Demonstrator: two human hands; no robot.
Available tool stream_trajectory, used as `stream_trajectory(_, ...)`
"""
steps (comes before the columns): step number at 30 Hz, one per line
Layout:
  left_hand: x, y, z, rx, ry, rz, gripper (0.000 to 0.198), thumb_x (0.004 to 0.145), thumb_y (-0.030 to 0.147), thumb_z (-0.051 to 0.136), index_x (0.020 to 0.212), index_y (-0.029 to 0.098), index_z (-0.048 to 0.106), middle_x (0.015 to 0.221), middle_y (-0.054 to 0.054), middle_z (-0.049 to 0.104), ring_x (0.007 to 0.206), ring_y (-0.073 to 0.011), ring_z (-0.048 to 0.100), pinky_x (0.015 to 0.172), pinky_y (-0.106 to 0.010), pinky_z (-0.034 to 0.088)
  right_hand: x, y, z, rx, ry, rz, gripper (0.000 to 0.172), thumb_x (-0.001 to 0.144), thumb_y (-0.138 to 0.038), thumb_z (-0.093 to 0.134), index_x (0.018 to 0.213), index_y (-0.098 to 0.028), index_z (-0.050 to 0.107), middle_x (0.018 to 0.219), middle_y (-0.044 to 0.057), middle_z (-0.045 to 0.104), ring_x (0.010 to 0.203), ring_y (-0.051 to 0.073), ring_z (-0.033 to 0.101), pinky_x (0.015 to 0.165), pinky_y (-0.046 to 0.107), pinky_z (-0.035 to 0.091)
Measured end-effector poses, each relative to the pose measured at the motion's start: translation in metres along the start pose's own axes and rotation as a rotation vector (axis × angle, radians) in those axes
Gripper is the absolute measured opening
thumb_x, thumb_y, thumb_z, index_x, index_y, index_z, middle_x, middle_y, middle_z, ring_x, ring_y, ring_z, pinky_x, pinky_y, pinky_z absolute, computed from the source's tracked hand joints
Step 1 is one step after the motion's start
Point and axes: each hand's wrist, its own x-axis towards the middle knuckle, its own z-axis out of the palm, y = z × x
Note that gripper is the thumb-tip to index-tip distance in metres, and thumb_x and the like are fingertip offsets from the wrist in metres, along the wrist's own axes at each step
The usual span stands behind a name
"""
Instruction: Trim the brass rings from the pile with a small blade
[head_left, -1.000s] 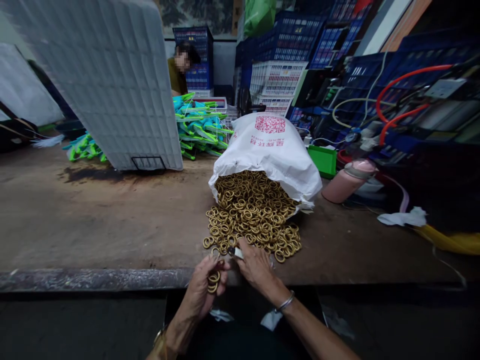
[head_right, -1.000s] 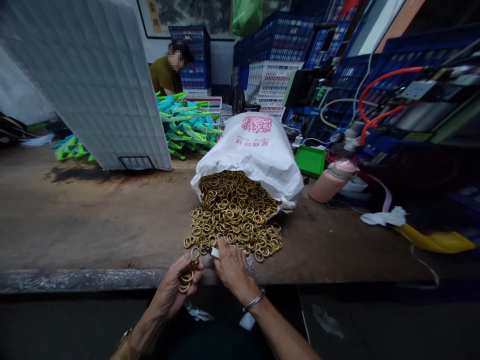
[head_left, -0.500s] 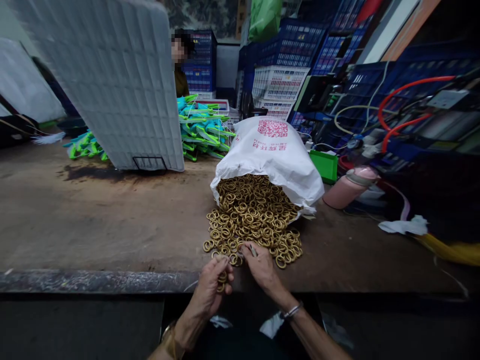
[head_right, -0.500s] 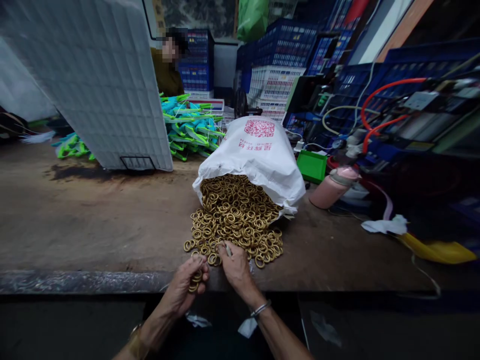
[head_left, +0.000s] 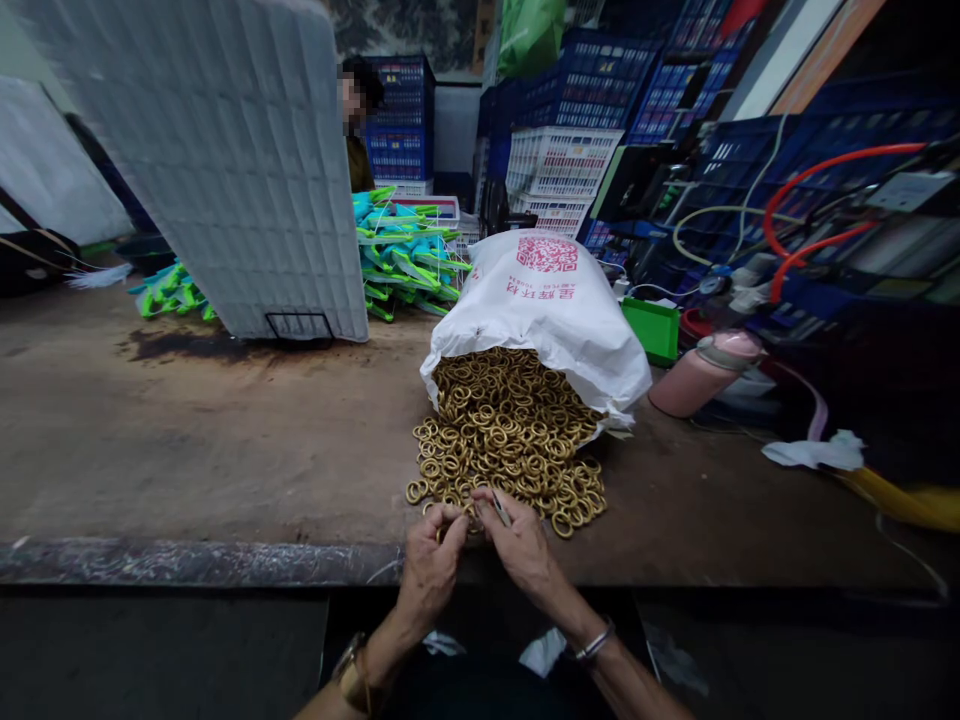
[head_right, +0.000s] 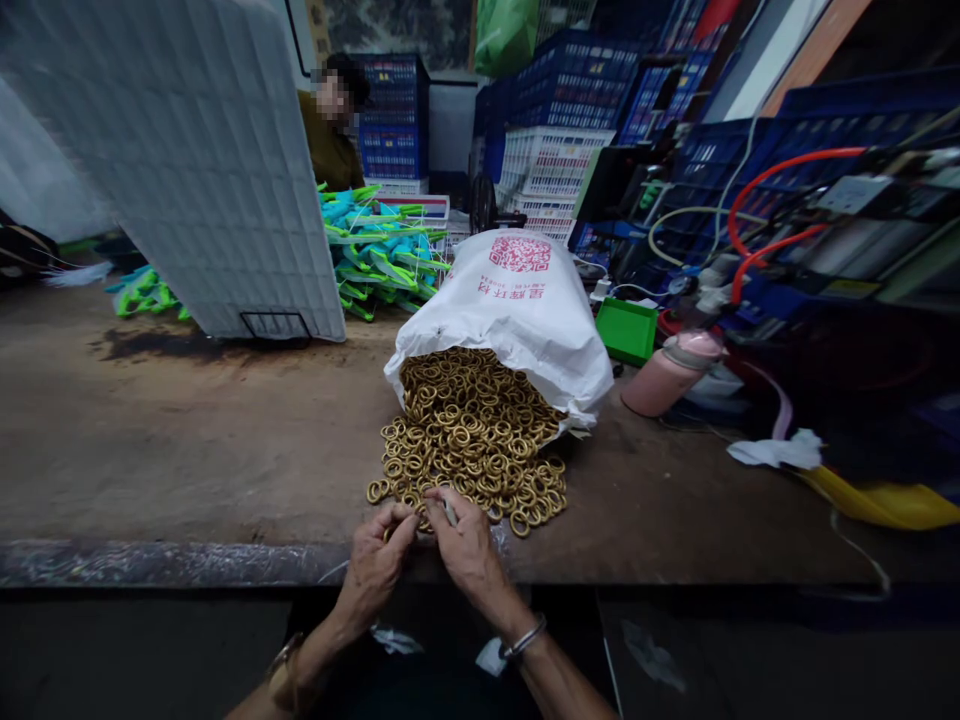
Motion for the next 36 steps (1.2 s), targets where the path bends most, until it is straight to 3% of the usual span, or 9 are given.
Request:
stream_trajectory(3,-0.001,0.003,-0.002,0.067,-0.051,0.120,0.015,0.070,0.029,0.062,0.063,0.016,0.063,0.060,0.001,0.055,0.060,-0.0120,0.047,0.060,-0.021,0.038,0.001,-0.003,-0.003,-0.059,-0.038,-0.059,0.030,0.082,-0.042,0.039,0.077,-0.018,0.056,0.071,0.000,0.054,0.066,0.012,0.047,0.061,0.021,0.038)
stream_trajectory(5,-0.001,0.005,-0.001,0.050,-0.079,0.105,0.016,0.070,0.030,0.062,0.063,0.016,0.062,0.060,0.000,0.055,0.059,-0.0118,0.047,0.058,-0.020,0.038,0.002,-0.002,-0.002,-0.046,-0.055,-0.047,0.029,0.082,-0.040,0.040,0.066,-0.019,0.049,0.063,-0.003,0.048,0.061,0.010,0.043,0.058,0.020,0.037)
stream_trajectory(10,-0.004,0.006,0.000,-0.087,-0.205,-0.223,0.028,0.074,0.045,0.054,0.073,0.017,0.053,0.048,0.007,0.045,0.035,-0.0045,0.032,0.035,-0.016,0.024,0.002,0.010,0.005,0.211,-0.077,0.133,0.028,0.079,-0.042,0.042,0.062,-0.020,0.039,0.052,-0.007,0.036,0.047,0.007,0.033,0.045,0.019,0.030)
stream_trajectory(13,-0.006,0.006,0.000,-0.196,-0.244,-0.270,0.030,0.075,0.047,0.053,0.076,0.018,0.049,0.052,0.007,0.046,0.034,-0.0026,0.031,0.032,-0.013,0.020,0.002,0.014,0.006,0.271,-0.092,0.173,0.031,0.080,-0.044,0.041,0.061,-0.020,0.038,0.048,-0.008,0.035,0.043,0.007,0.032,0.043,0.019,0.028)
stream_trajectory(20,-0.005,0.008,0.003,-0.109,-0.187,-0.247,0.034,0.072,0.048,0.056,0.064,0.017,0.046,0.048,0.007,0.044,0.035,-0.0027,0.033,0.033,-0.014,0.024,0.000,0.001,-0.001,0.012,-0.058,-0.009,0.028,0.079,-0.039,0.043,0.062,-0.018,0.046,0.055,-0.005,0.042,0.054,0.008,0.037,0.051,0.019,0.032)
stream_trajectory(26,-0.008,0.008,0.002,-0.074,-0.181,-0.236,0.034,0.072,0.049,0.055,0.065,0.017,0.046,0.047,0.007,0.043,0.034,-0.0027,0.032,0.032,-0.013,0.022,0.004,0.005,-0.001,-0.013,-0.057,0.019,0.032,0.082,-0.040,0.037,0.059,-0.018,0.044,0.054,-0.005,0.041,0.052,0.009,0.038,0.050,0.020,0.031)
stream_trajectory(30,-0.009,0.010,0.001,-0.100,-0.185,-0.236,0.034,0.070,0.049,0.057,0.068,0.017,0.047,0.049,0.007,0.046,0.033,-0.0023,0.033,0.032,-0.013,0.023,0.002,0.013,-0.004,-0.261,0.033,-0.060,0.028,0.082,-0.032,0.035,0.060,-0.019,0.045,0.053,-0.004,0.044,0.051,0.009,0.037,0.050,0.021,0.027)
stream_trajectory(33,-0.008,0.011,0.001,-0.099,-0.168,-0.229,0.034,0.069,0.049,0.058,0.069,0.017,0.047,0.051,0.007,0.048,0.034,-0.0025,0.034,0.031,-0.013,0.022,-0.004,0.013,-0.006,-0.485,-0.044,-0.135,0.016,0.078,-0.018,0.038,0.068,-0.019,0.050,0.059,-0.002,0.051,0.054,0.010,0.042,0.053,0.021,0.026)
stream_trajectory(36,-0.008,0.010,0.002,-0.103,-0.157,-0.192,0.032,0.069,0.046,0.059,0.070,0.017,0.046,0.051,0.006,0.049,0.035,-0.0027,0.036,0.033,-0.013,0.024,-0.010,0.008,-0.007,-0.663,-0.125,-0.151,0.017,0.071,-0.009,0.039,0.076,-0.019,0.052,0.064,0.000,0.057,0.060,0.012,0.048,0.056,0.022,0.025)
